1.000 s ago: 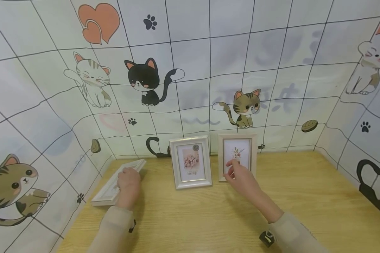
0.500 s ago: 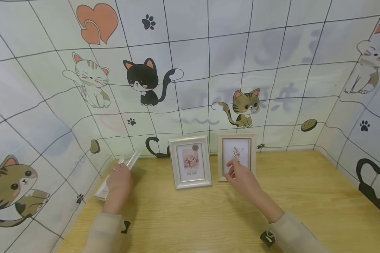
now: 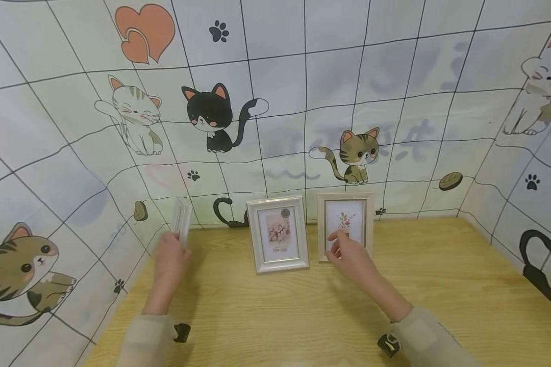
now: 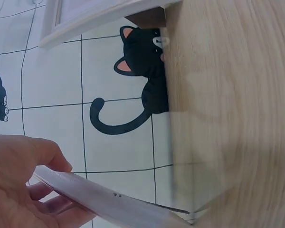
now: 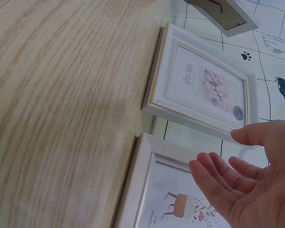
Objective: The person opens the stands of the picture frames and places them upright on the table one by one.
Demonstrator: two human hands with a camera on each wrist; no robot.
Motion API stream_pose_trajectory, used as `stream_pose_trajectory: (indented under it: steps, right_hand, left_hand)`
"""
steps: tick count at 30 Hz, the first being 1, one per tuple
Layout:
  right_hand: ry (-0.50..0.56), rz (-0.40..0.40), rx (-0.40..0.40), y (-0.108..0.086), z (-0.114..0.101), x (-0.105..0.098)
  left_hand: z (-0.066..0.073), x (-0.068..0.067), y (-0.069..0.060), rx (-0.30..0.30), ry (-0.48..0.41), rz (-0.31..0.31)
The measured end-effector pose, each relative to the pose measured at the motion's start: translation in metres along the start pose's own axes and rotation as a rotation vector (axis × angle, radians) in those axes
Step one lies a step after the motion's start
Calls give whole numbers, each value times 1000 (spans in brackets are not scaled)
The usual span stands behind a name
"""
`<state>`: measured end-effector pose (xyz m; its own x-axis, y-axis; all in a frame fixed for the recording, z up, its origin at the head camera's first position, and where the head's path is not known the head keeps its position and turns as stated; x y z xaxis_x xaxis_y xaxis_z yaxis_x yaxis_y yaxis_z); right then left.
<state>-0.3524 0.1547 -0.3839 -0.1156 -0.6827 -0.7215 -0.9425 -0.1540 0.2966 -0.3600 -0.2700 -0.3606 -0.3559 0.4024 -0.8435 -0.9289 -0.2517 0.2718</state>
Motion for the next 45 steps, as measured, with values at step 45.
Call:
stream_pose_trajectory:
  steps: [45]
  right_hand:
    - [85,-188,-217,13,-103,68]
  left_hand:
    - [18,52,-51,171,-538,-131]
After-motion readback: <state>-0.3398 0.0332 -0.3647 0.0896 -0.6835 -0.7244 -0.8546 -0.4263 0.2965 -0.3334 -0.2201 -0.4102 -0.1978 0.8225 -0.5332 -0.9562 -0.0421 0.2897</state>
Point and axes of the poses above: each hand's wrist, its own y-axis towards the middle knuckle, its own x-axis out of the palm, z = x × y, the point moved 10 cm from there along y, towards the middle knuckle, and after that the axes turned 5 degrees about y, right-handed, at the moved point
